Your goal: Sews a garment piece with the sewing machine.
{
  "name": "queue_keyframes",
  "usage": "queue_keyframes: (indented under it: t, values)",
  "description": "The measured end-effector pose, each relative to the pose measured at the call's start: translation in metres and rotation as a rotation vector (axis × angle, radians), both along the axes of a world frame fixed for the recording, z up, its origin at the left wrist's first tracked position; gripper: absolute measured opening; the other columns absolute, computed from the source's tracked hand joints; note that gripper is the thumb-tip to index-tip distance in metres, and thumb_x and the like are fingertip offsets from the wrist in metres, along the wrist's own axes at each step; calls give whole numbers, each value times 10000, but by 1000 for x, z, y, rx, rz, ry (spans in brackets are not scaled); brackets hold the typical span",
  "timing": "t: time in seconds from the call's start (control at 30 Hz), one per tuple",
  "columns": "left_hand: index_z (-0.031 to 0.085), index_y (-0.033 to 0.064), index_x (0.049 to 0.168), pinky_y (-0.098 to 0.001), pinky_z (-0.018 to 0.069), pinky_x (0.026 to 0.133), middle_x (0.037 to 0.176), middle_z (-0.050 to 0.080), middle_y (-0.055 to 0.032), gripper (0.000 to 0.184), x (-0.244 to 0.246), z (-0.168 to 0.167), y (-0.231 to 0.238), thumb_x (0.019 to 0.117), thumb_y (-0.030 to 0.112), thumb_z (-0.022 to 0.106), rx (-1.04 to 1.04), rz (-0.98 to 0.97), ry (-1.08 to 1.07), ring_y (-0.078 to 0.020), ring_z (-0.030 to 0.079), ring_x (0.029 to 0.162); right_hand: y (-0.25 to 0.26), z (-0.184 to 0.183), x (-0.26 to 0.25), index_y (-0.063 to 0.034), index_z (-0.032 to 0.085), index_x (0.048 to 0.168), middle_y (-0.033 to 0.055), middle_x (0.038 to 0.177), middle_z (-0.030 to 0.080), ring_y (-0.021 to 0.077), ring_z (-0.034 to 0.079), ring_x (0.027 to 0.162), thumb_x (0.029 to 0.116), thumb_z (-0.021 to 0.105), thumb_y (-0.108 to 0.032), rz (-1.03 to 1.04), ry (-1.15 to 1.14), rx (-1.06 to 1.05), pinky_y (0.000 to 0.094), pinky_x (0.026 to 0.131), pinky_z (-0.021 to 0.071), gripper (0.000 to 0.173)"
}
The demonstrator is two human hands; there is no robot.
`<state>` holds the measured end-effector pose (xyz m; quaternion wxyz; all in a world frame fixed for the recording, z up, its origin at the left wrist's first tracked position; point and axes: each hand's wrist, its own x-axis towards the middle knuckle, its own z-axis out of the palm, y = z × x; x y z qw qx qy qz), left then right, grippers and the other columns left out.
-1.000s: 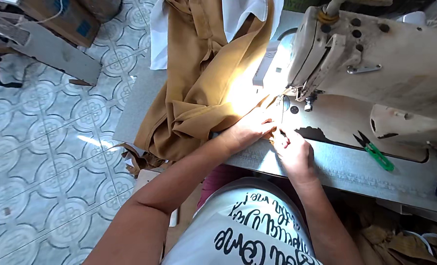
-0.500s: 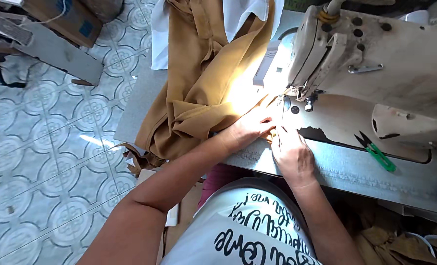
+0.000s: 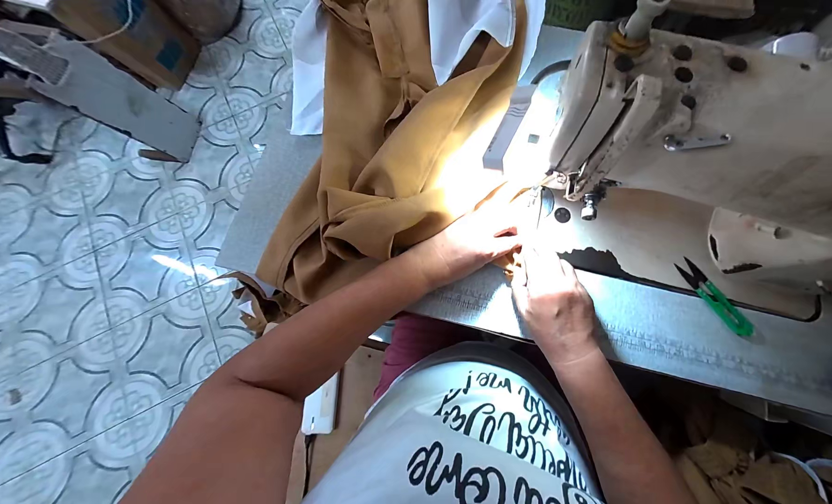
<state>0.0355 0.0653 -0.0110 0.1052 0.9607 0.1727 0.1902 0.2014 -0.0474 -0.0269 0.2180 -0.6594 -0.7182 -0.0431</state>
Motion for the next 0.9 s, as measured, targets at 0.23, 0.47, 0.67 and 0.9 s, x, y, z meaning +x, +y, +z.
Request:
queue_keyframes:
  t: [0.23,0.47,0.67,0.9]
  values:
    - [757,61,1156,-426,486,1032,1169,717,-120,304,2,5,3,992,-24,517,-15,4,7,-282,643,1167,5,0,-1,3,744,1092,176,1014,736,344,720,845,953,623,-158,-11,-5,5,450,628,571,245]
    - [758,77,1131,-431,441,1063,1119,711,-97,299,11,-1,34,1027,18,484,10,34,-27,-257,633,1139,37,5,7,-17,676,1283,181,1198,718,362,726,984,944,633,-170,-40,109,-80,518,729,583,375]
    - [754,108,1161,-386,495,976,1163,706,-83,301,14,-8,46,1039,50,485,5,54,-19,-235,648,1122,52,10,12,-22,709,1152,170,1185,709,355,725,932,959,628,-175,-40,107,-129,523,727,585,259]
    - [749,89,1126,-430,461,1068,1173,718,-114,231,11,-13,42,1014,88,547,-40,101,-71,-280,637,1183,41,3,27,-55,725,1233,143,1263,690,285,700,1088,1022,572,-179,-4,296,-59,458,889,589,289]
